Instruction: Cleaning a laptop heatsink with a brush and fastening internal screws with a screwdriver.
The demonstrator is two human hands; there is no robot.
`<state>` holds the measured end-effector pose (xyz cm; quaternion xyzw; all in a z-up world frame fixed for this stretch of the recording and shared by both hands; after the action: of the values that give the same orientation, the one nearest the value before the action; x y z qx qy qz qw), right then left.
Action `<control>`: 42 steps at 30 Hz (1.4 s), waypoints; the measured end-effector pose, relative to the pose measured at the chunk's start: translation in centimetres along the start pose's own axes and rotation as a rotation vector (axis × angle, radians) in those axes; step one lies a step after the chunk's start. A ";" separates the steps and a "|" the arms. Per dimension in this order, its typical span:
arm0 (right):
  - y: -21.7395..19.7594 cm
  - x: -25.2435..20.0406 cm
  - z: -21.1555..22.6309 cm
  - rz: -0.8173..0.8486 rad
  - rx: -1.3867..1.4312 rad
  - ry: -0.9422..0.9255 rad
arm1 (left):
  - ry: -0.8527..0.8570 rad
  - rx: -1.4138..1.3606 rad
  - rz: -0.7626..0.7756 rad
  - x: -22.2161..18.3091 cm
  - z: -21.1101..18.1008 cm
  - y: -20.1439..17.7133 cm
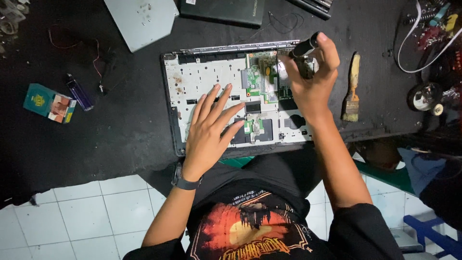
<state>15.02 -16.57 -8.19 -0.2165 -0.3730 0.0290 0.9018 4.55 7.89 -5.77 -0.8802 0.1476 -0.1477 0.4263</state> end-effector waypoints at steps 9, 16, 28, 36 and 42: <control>-0.2 -0.4 0.8 0.021 0.029 0.144 | -0.003 -0.004 -0.003 0.2 0.1 0.0; -0.1 0.8 2.1 0.050 0.096 0.103 | -0.003 0.003 -0.002 0.1 0.0 0.0; -0.3 -0.7 -0.7 -0.020 -0.117 0.013 | -0.005 -0.001 -0.008 0.2 -0.1 -0.1; -0.2 0.0 0.5 -0.028 -0.034 0.009 | -0.008 -0.001 -0.008 0.2 -0.1 -0.1; 0.1 1.5 1.9 0.045 0.164 0.010 | -0.010 -0.017 -0.012 0.2 -0.1 -0.2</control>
<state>14.77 -15.44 -6.08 -0.1504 -0.3600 0.0787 0.9174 4.71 7.86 -5.51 -0.8853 0.1412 -0.1446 0.4187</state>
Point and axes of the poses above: each hand's wrist, its own x-axis towards the middle knuckle, its own y-axis out of the palm, z = x × y, the point moved 2 cm from there along x, towards the middle knuckle, and after that the axes turned 3 degrees about z, right-handed, at the moved point
